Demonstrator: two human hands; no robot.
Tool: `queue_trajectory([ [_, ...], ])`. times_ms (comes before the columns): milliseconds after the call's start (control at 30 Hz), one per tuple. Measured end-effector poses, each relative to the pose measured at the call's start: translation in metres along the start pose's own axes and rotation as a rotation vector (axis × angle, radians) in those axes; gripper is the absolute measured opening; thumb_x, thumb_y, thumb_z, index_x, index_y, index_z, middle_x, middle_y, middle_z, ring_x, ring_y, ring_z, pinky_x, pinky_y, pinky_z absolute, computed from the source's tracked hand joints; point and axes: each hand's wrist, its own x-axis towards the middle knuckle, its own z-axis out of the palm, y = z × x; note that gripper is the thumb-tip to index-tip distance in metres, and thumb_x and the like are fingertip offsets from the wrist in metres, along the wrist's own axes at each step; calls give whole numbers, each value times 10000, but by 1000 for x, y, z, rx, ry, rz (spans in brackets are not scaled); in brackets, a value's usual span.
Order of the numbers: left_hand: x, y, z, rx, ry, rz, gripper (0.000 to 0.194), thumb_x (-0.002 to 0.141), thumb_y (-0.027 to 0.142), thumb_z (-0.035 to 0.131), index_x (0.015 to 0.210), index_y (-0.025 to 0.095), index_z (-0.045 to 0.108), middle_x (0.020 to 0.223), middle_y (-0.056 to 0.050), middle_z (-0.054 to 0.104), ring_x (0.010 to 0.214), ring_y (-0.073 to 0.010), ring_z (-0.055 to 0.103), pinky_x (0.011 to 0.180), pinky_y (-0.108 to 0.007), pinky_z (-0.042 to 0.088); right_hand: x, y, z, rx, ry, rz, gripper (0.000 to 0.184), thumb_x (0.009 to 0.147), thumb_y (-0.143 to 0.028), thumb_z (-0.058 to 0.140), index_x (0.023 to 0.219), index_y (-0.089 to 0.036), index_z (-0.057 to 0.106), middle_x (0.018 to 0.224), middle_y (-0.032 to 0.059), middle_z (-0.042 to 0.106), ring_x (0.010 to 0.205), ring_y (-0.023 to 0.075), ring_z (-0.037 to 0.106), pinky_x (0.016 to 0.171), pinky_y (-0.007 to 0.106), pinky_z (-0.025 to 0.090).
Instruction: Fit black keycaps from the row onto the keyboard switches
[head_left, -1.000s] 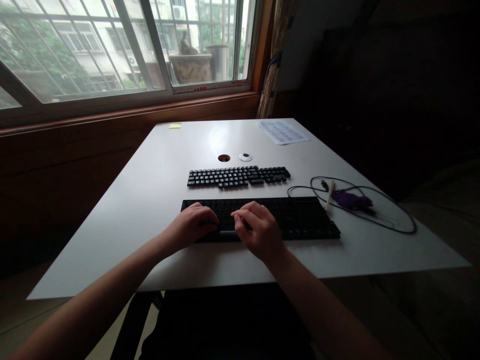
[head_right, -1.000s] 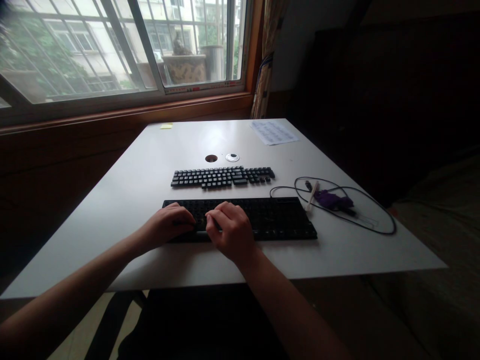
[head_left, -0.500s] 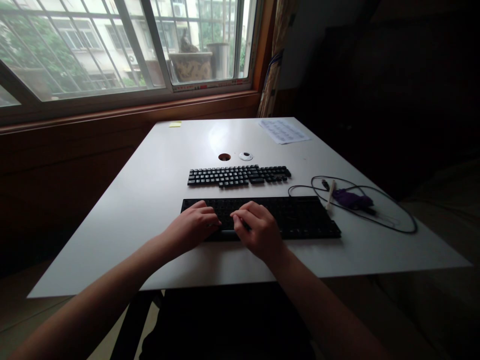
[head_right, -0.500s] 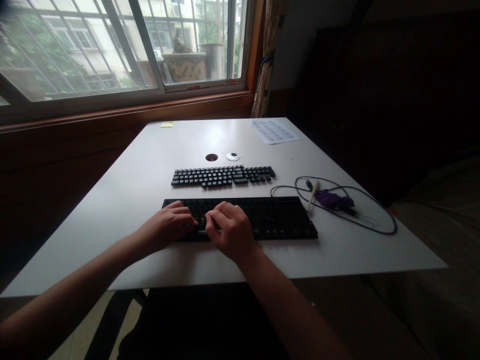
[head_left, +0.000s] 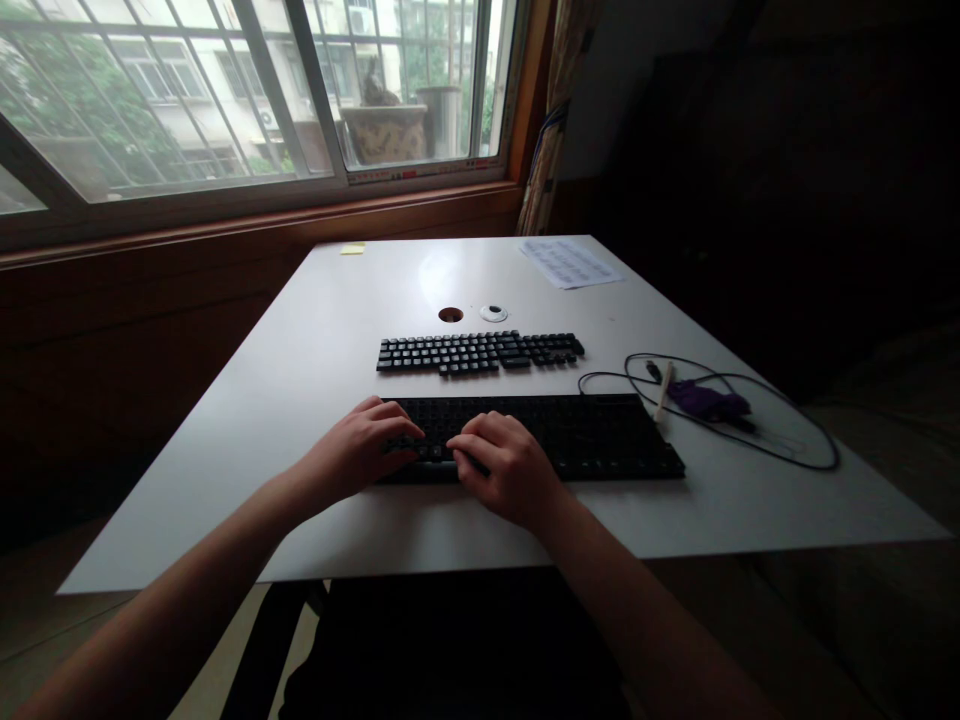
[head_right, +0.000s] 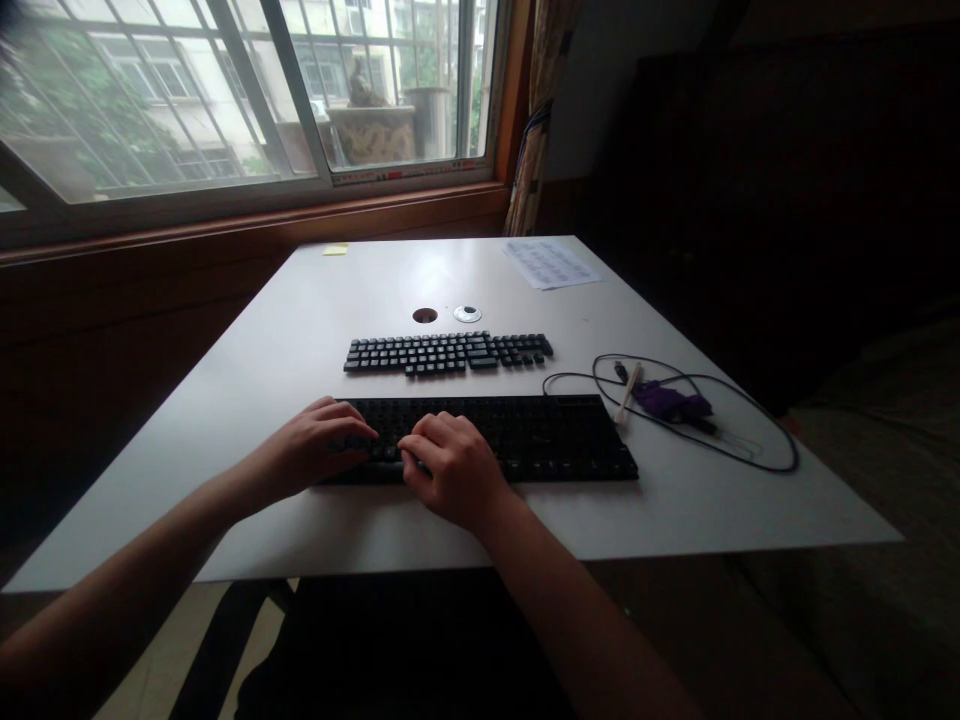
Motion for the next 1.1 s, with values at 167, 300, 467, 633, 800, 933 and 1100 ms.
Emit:
queue_trajectory([
  [167,-10,-2,-11,48,-45,-25,150,920,277,716,1067,250,735,988,-56,701,927,-218,597,801,-323,497,-2,0,2,-23,-75,-46,246,962,-283,602,1173,-238,721,1057,72,676,948,227,570,833,406,449],
  [300,-16,1,-12,72,-84,-33,206,897,321,752,1089,252,729,1011,-56,697,943,-228,597,800,-331,496,-3,1,2,-42,-127,-47,277,950,-344,643,1200,-251,717,1118,76,660,1002,245,563,863,422,444],
  [467,-17,7,-11,91,-106,-47,309,843,281,807,1135,251,711,1028,-61,690,944,-237,607,799,-338,509,-4,0,2,-57,-173,-64,360,924,-387,693,1251,-235,687,1167,90,653,1058,264,555,908,443,448],
  [633,-17,9,-6,90,-118,-55,331,844,254,803,1155,247,691,1043,-66,666,964,-244,613,818,-349,520,-5,2,3,-80,-186,-71,386,905,-381,730,1259,-234,682,1154,93,656,1071,268,551,919,439,452],
  [800,-16,12,-3,92,-133,-89,295,857,236,786,1134,225,685,1051,-67,643,993,-253,606,839,-367,526,-4,4,2,-85,-191,-80,417,886,-403,759,1265,-243,693,1121,89,652,1060,268,545,911,436,454],
  [933,-16,14,-4,99,-152,-105,286,860,228,782,1127,212,681,1058,-67,636,1000,-255,605,843,-373,530,-3,3,1,-75,-188,-66,410,880,-401,767,1256,-250,706,1110,87,641,1060,264,542,906,430,456],
  [1100,-16,14,-4,108,-158,-107,300,853,218,787,1133,212,679,1053,-67,632,987,-251,603,840,-371,532,-3,3,1,-75,-192,-62,417,874,-398,773,1259,-251,706,1095,81,631,1059,265,536,909,430,453],
])
